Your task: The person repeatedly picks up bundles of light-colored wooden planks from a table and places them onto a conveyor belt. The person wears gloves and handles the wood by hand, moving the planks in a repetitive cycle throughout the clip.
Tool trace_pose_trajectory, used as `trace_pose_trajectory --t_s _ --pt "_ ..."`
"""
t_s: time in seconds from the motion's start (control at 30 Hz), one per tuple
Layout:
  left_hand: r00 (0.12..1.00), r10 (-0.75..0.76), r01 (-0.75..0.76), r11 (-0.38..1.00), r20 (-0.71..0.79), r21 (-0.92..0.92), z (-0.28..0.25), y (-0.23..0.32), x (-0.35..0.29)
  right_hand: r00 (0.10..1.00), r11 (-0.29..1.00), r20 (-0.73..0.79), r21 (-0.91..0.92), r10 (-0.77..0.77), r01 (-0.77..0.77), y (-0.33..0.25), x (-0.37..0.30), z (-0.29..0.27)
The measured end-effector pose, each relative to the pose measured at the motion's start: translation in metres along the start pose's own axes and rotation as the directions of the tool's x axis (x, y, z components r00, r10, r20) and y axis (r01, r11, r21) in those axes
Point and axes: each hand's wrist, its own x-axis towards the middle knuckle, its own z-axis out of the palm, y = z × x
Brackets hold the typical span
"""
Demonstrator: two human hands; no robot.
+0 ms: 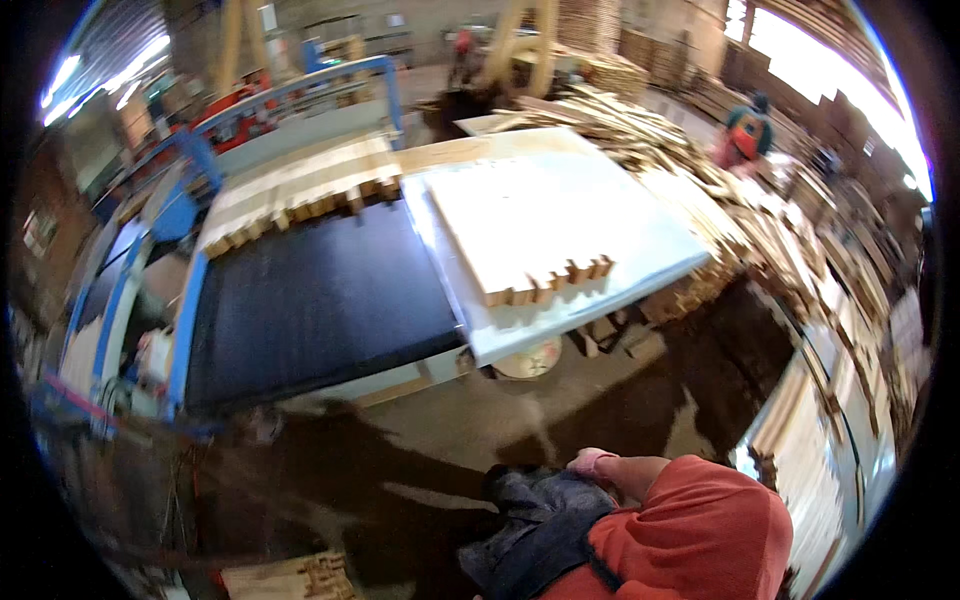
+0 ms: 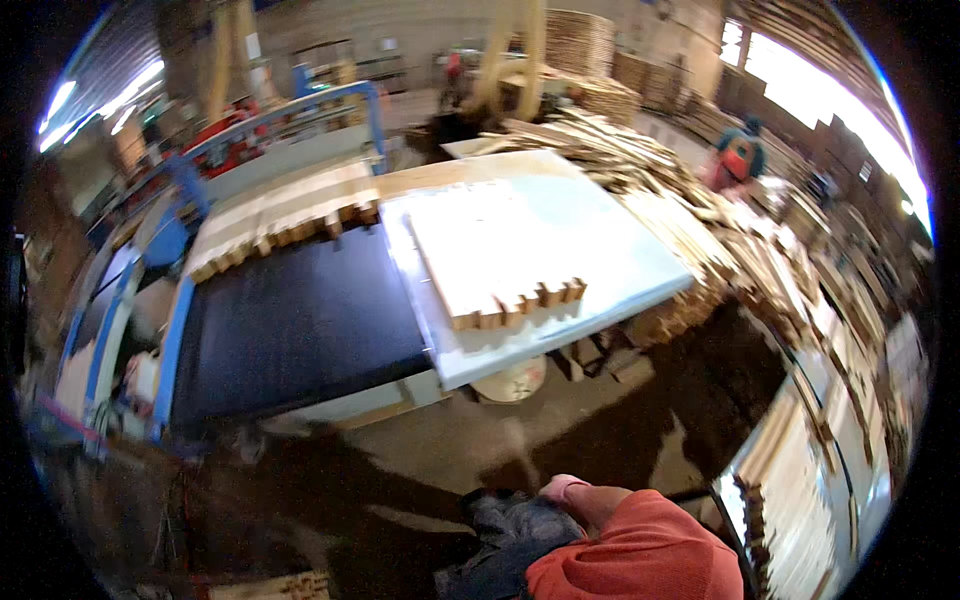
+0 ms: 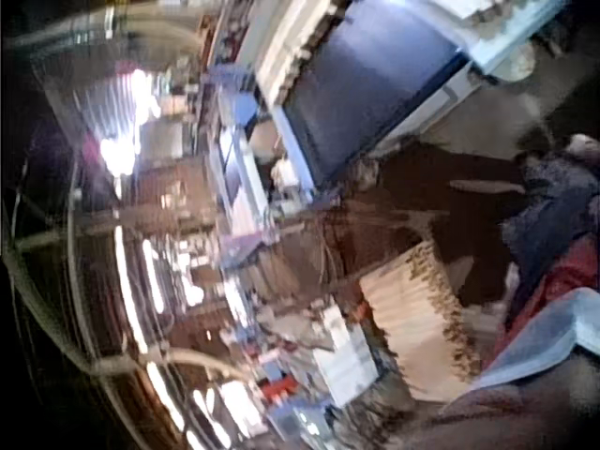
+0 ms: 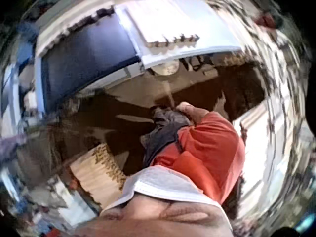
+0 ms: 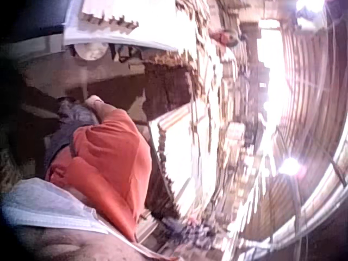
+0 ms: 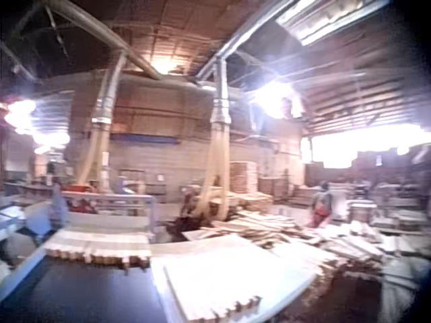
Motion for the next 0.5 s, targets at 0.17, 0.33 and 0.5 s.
trace_pose_trajectory --t_s 0.17,0.33,0.5 --pt "0.994 -0.002 -0.031 0.955 0.111 0.294 0.063 0.058 0.005 0.920 0.853 -0.075 0.409 0.384 -0.323 0.091 -0.030 0.073" --pt "0.983 -0.009 -0.095 0.833 0.185 0.546 0.144 0.103 -0.002 0.842 0.570 -0.061 0.762 0.536 -0.308 0.130 -0.031 0.140" --pt "0.972 0.004 -0.169 0.706 0.235 0.688 0.220 0.137 -0.006 0.857 0.443 0.069 0.833 0.512 -0.331 0.139 -0.039 0.142"
